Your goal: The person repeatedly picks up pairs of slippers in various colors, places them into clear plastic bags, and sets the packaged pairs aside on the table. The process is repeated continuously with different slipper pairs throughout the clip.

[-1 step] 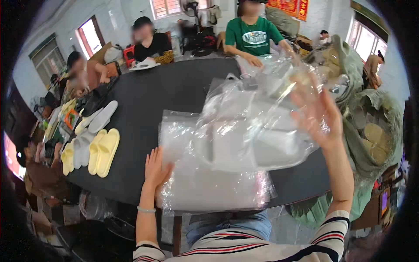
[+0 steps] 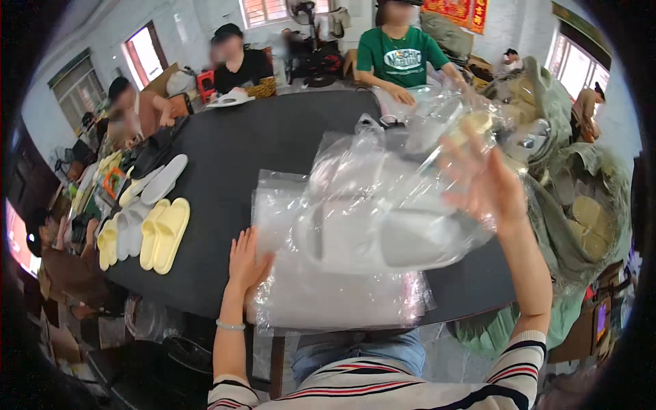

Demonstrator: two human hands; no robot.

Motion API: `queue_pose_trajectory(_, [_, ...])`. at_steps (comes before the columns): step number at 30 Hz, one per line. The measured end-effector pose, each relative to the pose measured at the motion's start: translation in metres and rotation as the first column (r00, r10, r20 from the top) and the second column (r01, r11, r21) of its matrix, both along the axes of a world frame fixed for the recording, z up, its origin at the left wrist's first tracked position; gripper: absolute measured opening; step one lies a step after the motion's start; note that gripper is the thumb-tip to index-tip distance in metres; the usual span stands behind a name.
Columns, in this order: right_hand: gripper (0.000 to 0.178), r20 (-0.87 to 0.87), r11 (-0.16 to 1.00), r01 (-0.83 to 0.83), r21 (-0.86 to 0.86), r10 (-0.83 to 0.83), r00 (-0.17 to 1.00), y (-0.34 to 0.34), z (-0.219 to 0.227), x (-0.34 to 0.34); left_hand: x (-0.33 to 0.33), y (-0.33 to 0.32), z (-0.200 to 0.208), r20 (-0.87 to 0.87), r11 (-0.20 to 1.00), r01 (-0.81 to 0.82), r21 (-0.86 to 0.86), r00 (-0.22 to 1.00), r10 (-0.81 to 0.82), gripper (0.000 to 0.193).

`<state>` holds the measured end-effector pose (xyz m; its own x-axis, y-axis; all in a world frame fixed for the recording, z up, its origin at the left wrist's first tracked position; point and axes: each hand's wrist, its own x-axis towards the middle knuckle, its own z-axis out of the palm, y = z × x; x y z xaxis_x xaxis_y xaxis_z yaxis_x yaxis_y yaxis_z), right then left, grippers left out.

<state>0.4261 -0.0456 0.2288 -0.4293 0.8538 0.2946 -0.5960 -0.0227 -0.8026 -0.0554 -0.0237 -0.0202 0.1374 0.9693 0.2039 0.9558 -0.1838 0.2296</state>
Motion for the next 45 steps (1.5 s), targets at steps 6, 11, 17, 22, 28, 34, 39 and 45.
queue_pose_trajectory(6, [0.055, 0.014, 0.885, -0.219, -0.41, 0.247, 0.969, 0.033, -0.158, 0.011, -0.014, 0.001, -0.004, 0.326, 0.997, 0.061, 0.043, 0.943, -0.072, 0.073])
queue_pose_trajectory(11, [0.049, 0.716, 0.966, -0.257, 0.022, 0.164, 0.678, 0.026, -0.204, -0.009, -0.004, -0.018, 0.055, 0.304, 0.97, 0.142, 0.198, 0.932, -0.199, 0.059])
queue_pose_trajectory(17, [0.054, 0.706, 0.556, -0.452, 0.698, -0.643, 0.299, 0.057, -0.176, -0.115, 0.043, -0.007, 0.038, 0.475, 0.941, 0.323, 0.099, 0.816, -0.33, 0.056])
queue_pose_trajectory(22, [0.047, 0.624, 0.488, -0.429, 0.76, -0.732, 0.273, 0.075, -0.221, -0.167, 0.067, -0.002, 0.003, 0.332, 0.942, 0.33, 0.067, 0.883, -0.333, 0.061])
queue_pose_trajectory(28, [0.037, 0.652, 0.544, -0.423, 0.724, -0.74, 0.164, 0.065, -0.22, -0.147, 0.065, -0.002, 0.004, 0.246, 0.947, 0.315, -0.059, 0.924, -0.292, 0.065])
queue_pose_trajectory(34, [0.029, 0.762, 0.86, -0.267, 0.434, -0.509, -0.401, 0.035, -0.206, -0.022, 0.072, -0.008, 0.001, -0.094, 0.963, 0.263, -0.061, 0.959, -0.268, 0.08])
queue_pose_trajectory(39, [0.024, 0.646, 0.616, 0.211, 0.759, -0.671, -0.365, -0.03, -0.229, 0.131, 0.08, -0.014, 0.009, -0.109, 0.971, 0.238, -0.019, 0.965, -0.238, 0.096])
queue_pose_trajectory(45, [0.029, 0.7, 0.574, 0.448, 0.686, -0.688, -0.19, -0.058, -0.116, 0.081, 0.081, -0.017, 0.016, -0.102, 0.97, 0.241, 0.002, 0.965, -0.24, 0.096])
